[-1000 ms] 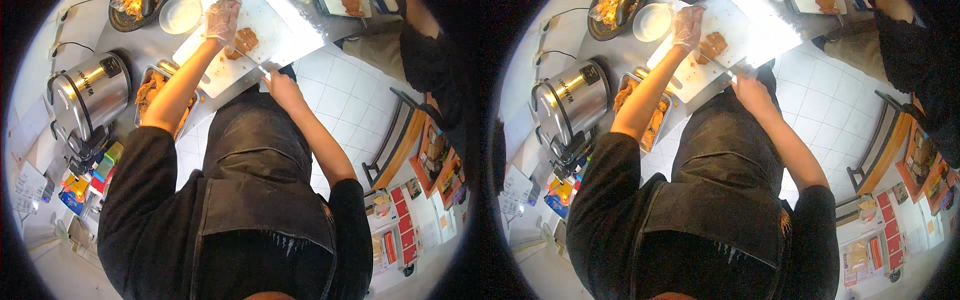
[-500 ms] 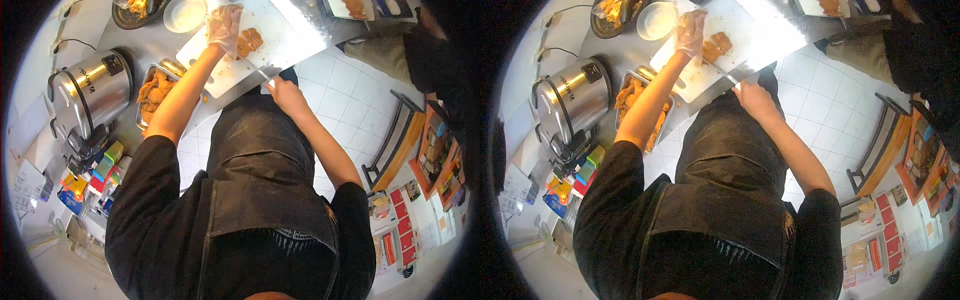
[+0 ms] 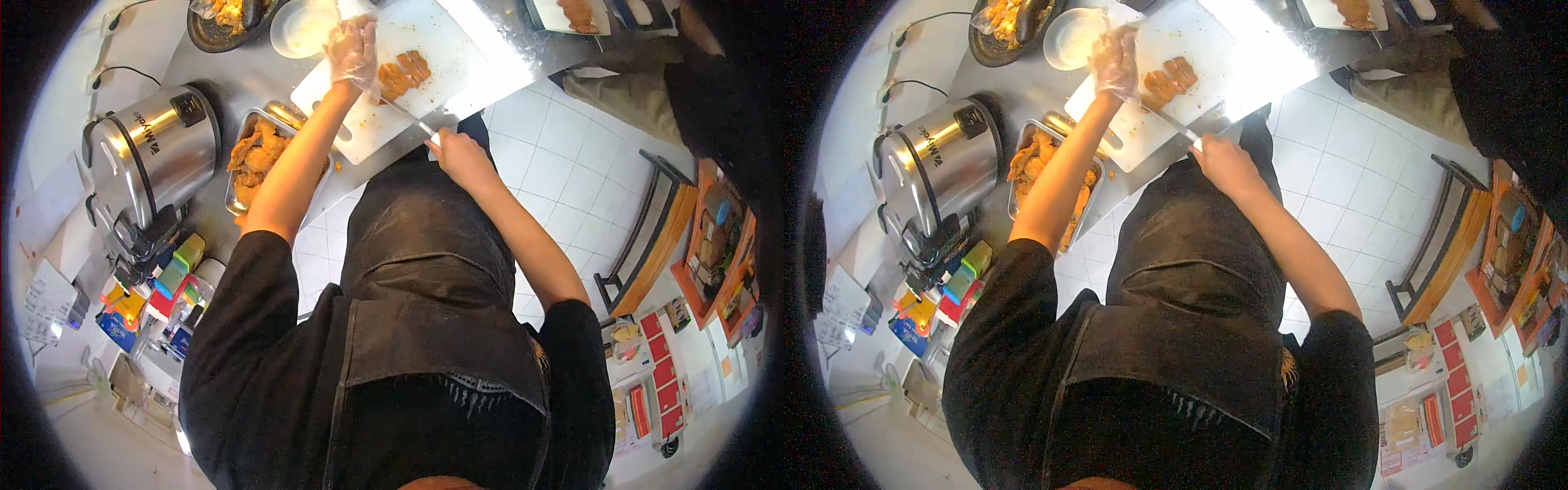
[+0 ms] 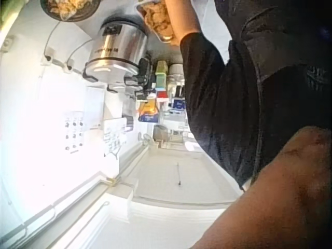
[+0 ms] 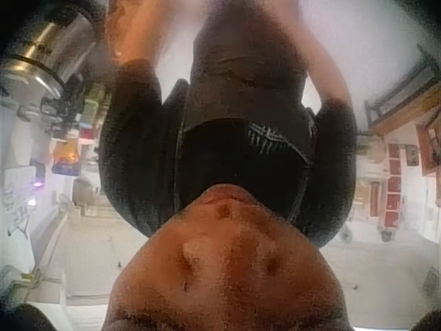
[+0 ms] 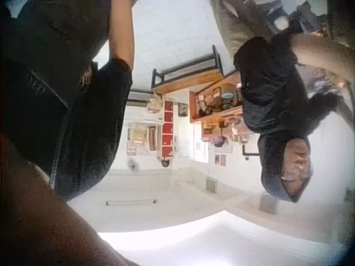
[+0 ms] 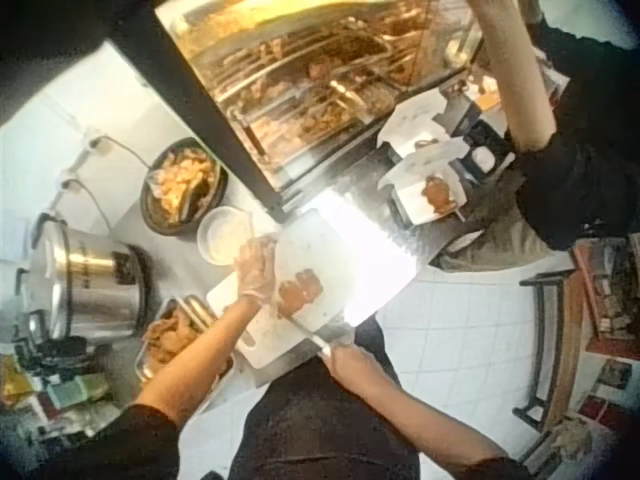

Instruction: The person carries a tray of fried chicken to a prep station, puts on a plastic glove, and slices a piece of chicken on a cutting board with a knife. They place the chicken into a takeout box, move the tray into a warming cabinet, and then walk to another counter to put on a second glove.

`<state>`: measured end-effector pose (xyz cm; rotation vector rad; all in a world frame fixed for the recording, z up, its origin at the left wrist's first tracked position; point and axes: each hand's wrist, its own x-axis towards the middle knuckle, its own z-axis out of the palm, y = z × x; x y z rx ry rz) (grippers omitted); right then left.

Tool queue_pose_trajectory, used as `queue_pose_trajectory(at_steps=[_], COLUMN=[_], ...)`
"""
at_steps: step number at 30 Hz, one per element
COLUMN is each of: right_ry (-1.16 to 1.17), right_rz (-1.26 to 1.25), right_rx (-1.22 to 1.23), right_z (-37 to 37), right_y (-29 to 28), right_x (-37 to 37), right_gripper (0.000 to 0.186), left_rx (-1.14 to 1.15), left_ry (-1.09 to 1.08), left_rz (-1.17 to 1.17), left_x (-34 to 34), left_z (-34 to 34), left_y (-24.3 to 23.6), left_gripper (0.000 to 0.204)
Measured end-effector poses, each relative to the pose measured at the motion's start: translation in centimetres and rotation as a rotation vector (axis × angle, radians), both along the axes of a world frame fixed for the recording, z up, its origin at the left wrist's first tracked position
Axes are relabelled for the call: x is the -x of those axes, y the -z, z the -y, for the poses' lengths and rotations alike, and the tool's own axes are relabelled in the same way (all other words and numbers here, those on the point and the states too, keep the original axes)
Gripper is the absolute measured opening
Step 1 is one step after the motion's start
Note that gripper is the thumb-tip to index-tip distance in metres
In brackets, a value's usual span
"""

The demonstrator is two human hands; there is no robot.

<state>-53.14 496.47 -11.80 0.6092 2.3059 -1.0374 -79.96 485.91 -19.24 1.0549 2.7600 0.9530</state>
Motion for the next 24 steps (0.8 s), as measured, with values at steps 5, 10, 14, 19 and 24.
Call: queue_pose_trajectory(at_steps=[5, 10, 14, 19, 24], right_ry=[-0.062, -0.06, -0.013, 0.215, 0.328], right_rz=[-0.066, -0.084, -0.021, -0.017, -0.025], right_rx=[-0.055, -0.049, -0.085, -0.129, -0.06], right_z=[1.2, 0.4, -3.2, -5.9, -6.4], right_y=[5.6, 2.7, -1.3, -2.6, -2.2], right_x=[1.3, 0.8, -3.8, -11.2, -13.2], right_gripper=[0.034, 0.034, 0.037, 0.044, 0.048], left_rx=[0.229, 0.092, -0.075, 0.492, 0.652], left_ry=[-0.184, -0.105, 0.136, 0.841, 1.336], left_rz=[-0.079, -0.016, 0.111, 0.067, -0.192], left_x=[-0.4, 0.8, 2.3, 0.5, 0.7], left_z=[3.4, 3.7, 6.9, 6.2, 0.6], left_y=[4.8, 1.5, -2.9, -7.5, -3.2], left_gripper=[0.042, 0.034, 0.032, 0.107, 0.133])
